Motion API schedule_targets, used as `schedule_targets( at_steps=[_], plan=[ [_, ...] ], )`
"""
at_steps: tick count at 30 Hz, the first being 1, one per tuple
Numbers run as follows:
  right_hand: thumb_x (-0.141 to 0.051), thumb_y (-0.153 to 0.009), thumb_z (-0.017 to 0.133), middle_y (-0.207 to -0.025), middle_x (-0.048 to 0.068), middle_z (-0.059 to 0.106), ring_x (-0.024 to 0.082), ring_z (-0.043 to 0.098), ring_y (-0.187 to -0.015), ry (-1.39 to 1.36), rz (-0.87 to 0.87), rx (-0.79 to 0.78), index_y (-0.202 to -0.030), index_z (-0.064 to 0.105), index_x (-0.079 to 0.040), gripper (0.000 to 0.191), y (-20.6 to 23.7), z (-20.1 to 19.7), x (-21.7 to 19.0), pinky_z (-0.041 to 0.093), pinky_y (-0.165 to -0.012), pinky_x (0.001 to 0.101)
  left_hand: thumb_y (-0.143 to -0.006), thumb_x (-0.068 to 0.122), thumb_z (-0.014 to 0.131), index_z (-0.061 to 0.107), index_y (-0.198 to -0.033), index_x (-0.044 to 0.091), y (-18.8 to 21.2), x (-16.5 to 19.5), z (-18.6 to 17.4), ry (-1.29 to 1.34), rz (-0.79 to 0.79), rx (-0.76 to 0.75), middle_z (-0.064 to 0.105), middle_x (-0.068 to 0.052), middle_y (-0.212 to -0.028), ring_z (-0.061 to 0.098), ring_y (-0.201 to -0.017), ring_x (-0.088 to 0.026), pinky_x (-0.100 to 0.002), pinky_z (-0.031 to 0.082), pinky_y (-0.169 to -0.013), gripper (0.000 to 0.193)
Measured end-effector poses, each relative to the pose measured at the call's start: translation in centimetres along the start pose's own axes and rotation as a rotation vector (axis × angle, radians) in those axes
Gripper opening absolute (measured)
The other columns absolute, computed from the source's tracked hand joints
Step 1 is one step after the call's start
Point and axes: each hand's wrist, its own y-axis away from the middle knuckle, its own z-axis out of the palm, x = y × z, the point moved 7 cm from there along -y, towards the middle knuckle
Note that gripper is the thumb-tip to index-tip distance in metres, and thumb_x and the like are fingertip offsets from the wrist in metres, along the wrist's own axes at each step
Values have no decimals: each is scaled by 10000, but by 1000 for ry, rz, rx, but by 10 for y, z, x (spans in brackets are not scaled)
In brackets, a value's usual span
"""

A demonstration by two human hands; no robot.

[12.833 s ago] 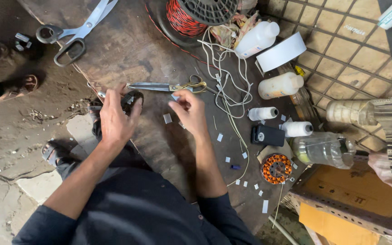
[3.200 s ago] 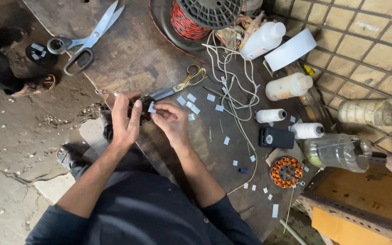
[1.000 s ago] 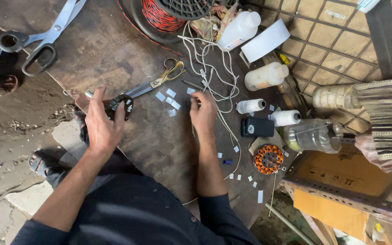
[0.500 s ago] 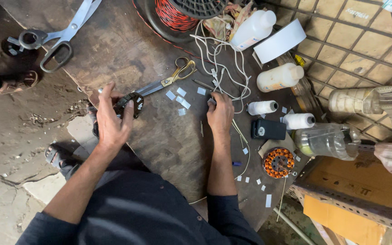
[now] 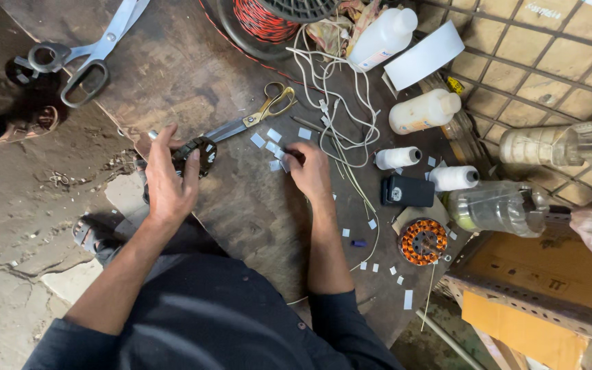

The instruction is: The person places a white plastic bag on a cluttered workbench, then repeatedly picks up small white rectangular pieces and inserts them into a dark circular object. The person also briefly handles a pair of scissors. The task appears to be a manual assembly or preparation of small electrical components.

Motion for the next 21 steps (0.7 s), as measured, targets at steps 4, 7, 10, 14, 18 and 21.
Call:
schedule_targets(
  at_steps=[4,7,10,14,18,21],
  plan=[
    [-46,-817,781,-956,154,720,319,710,-849,73,-84,31,-999,741,-29,188,0,3,-14,548,-742,393,-975,35,689,448,-1481,-30,-2,-1,-5,80,-84,-51,645,-180,-1094,649,-1001,-320,-419,518,-924,564],
    [-18,-824,755,-965,163,713,334,703,-871,52,-123,67,-1010,733,-25,188,1,-1,-19,550,-764,401,-946,83,674,479,-1439,-23,-11,1,-7,132,-106,-132,654,-190,-1096,652,-973,-321,-413,514,-881,541],
    [18,-837,716,-971,166,707,350,696,-886,65,-143,163,-1009,722,-21,176,-1,-9,-17,546,-765,410,-989,131,679,552,-1356,-27,-20,5,-7,78,-59,-203,670,-214,-1104,670,-1018,-342,-414,514,-905,419],
    [37,-853,687,-976,143,706,337,688,-882,87,-157,265,-1008,687,-20,166,-14,-24,-6,541,-767,413,-1042,121,646,687,-1206,11,-20,2,-2,-38,-106,-251,698,-219,-1064,681,-1005,-361,-411,514,-888,201],
    [21,-829,729,-940,128,699,339,653,-866,278,-106,302,-983,704,-40,168,-21,-39,5,511,-759,440,-1054,134,639,633,-1224,-34,-11,-2,-2,109,-123,-95,692,-196,-1099,681,-1010,-317,-389,522,-914,240],
    [6,-825,743,-954,115,702,338,643,-907,291,-114,263,-995,704,-48,182,-23,-38,1,508,-804,446,-1096,141,621,615,-1234,-34,-3,-5,-5,189,-105,3,671,-180,-1129,657,-1026,-292,-373,512,-936,224]
  ],
)
